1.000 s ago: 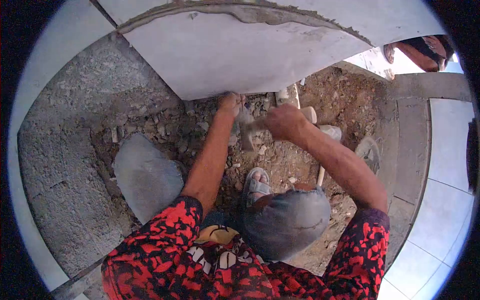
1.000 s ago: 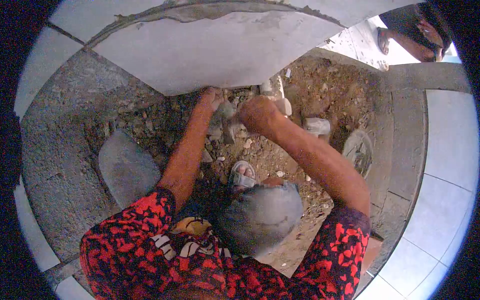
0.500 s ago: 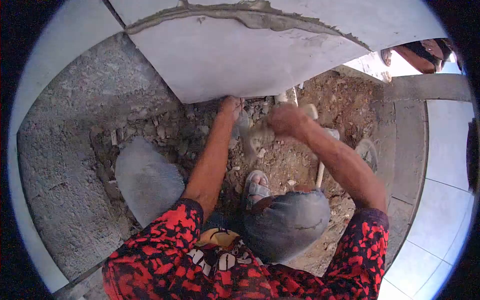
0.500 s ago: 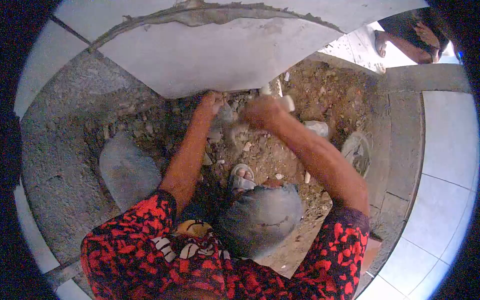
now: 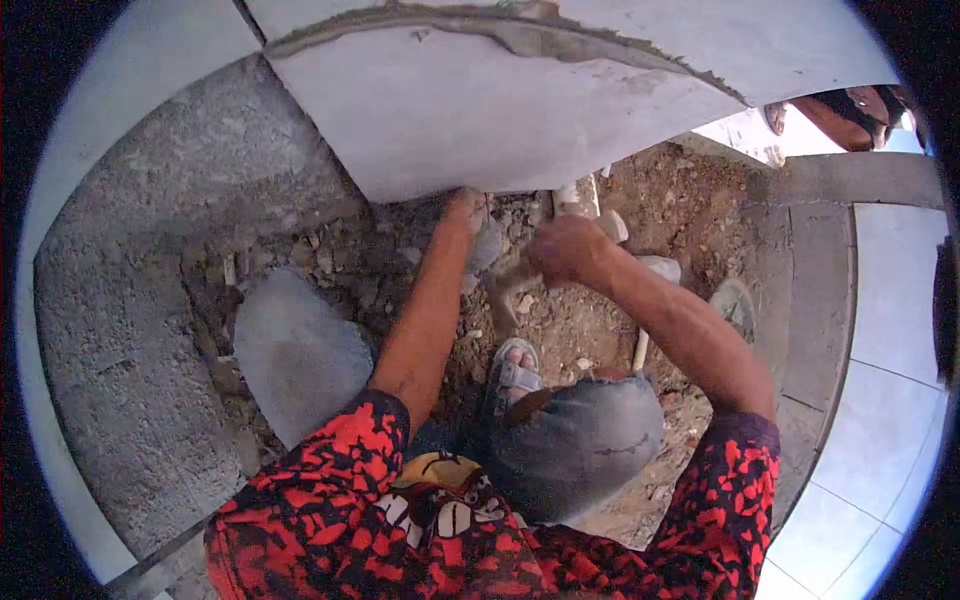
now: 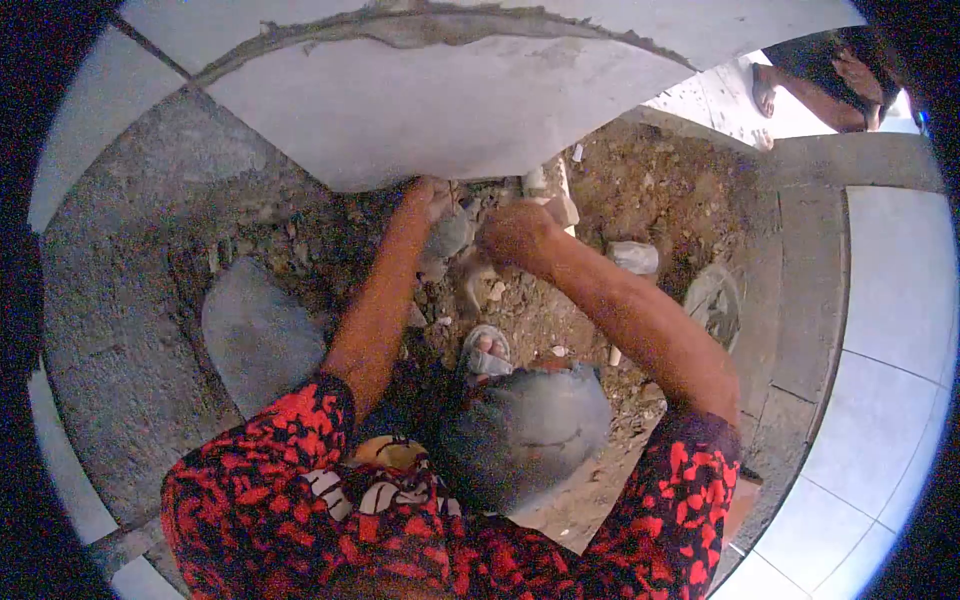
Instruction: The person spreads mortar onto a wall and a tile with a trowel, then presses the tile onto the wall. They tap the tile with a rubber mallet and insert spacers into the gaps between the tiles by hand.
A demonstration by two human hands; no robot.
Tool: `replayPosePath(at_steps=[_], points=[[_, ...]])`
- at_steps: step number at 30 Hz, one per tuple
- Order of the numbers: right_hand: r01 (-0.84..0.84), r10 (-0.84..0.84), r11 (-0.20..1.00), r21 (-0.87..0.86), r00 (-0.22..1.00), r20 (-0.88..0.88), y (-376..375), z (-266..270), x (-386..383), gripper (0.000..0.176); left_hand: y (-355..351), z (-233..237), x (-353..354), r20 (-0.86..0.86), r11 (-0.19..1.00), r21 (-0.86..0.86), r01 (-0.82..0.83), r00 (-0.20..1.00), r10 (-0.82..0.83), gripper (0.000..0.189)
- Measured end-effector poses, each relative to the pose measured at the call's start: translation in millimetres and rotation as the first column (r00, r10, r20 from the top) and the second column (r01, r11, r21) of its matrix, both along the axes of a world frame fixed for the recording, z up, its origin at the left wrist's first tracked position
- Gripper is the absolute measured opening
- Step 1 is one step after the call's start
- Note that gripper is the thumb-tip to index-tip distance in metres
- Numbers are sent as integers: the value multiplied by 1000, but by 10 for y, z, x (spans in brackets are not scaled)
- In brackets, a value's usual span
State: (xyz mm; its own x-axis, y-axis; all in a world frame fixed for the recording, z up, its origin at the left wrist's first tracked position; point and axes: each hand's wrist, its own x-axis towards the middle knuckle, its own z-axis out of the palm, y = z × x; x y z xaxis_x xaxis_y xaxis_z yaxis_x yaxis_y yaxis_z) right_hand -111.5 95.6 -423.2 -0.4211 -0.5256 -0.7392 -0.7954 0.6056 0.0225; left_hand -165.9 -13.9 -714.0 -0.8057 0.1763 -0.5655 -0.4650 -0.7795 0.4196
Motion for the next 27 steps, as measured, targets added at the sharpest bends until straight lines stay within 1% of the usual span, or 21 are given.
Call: replayPosePath(at_steps=[1, 2, 3, 4, 5, 6, 7, 8, 11, 12, 13, 14, 16, 17, 18, 19, 20, 22, 23, 24, 27], points=[[17, -23, 995, 98, 998, 64, -33, 21, -34, 28, -51, 254, -22, 2, 1000, -27, 2, 1000, -2, 23], [15, -22, 995, 101, 998, 63, -16, 69, -93, 28, -61, 347, -1, 20, 999, -50, 1, 1000, 0, 23], [101, -100, 994, 42, 995, -17, 27, 139, -149, 28, -60, 257, 48, 31, 999, -44, 3, 1000, -1, 23], [179, -181, 983, -27, 979, -97, 50, 182, -182, 29, -92, 91, 54, -129, 967, -217, 135, 978, -166, 22], [91, -89, 996, 7, 981, -173, 44, 186, -171, 30, -61, -132, -16, -196, 932, -310, 187, 947, -255, 22], [85, -82, 996, 6, 981, -176, 31, 133, -161, 30, -32, -351, -84, -256, 888, -404, 218, 906, -339, 22], [31, -30, 999, 8, 990, -137, 44, 28, -96, 27, 121, -666, -185, -98, 979, -181, 98, 988, -117, 23], [-17, 18, 1000, 7, 995, -99, 72, -61, -41, 23, 216, -819, -224, 109, 997, 22, -73, 992, 71, 24], [-38, 36, 999, -22, 997, -69, 186, -217, -138, 23, -23, 68, -43, 71, 1000, -11, -26, 997, 26, 26], [-36, 35, 999, -17, 998, -59, 179, -148, -138, 23, -31, 99, 26, 81, 1000, -6, -24, 996, 25, 26], [64, -61, 998, 18, 991, -117, 125, -4, -165, 26, -70, 97, 71, -56, 973, -216, 85, 993, -99, 26], [164, -154, 985, 44, 972, -178, 77, 67, -169, 30, -139, 100, 117, -160, 888, -431, 157, 956, -247, 26], [118, -127, 992, -52, 961, -244, 83, -35, -31, 27, -224, 154, 85, -261, 585, -796, 155, 785, -562, 25], [60, -56, 998, 31, 993, -105, 90, -77, -29, 24, -223, 190, 98, -237, 390, -916, 90, 663, -710, 25], [-9, 6, 995, 99, 1000, 29, 60, -51, -78, 21, -197, 319, 48, -245, 387, -919, 78, 657, -713, 25], [-5, 4, 995, 96, 1000, 15, 79, -31, -161, 21, -139, 432, 45, -216, 844, -483, 233, 903, -372, 21], [37, -33, 997, 63, 998, -59, 130, -12, -226, 21, -78, 527, 42, 77, 992, 64, -108, 992, 103, 16], [108, -108, 994, -9, 977, -186, 200, 2, -270, 21, -9, 135, 4, 44, 998, 19, -52, 998, 51, 18], [146, -141, 989, 36, 984, -110, -3, 365, -156, 20, 13, 2, -22, 7, 999, -6, -38, 999, 38, 19], [140, -135, 990, 34, 984, -116, -41, 348, -130, 20, 4, -22, -51, -7, 999, -14, -38, 999, 38, 20], [-71, 74, 994, 86, 996, -39, 34, 23, -87, 23, -10, 16, -15, 23, 997, -1, -72, 997, 72, 23]])
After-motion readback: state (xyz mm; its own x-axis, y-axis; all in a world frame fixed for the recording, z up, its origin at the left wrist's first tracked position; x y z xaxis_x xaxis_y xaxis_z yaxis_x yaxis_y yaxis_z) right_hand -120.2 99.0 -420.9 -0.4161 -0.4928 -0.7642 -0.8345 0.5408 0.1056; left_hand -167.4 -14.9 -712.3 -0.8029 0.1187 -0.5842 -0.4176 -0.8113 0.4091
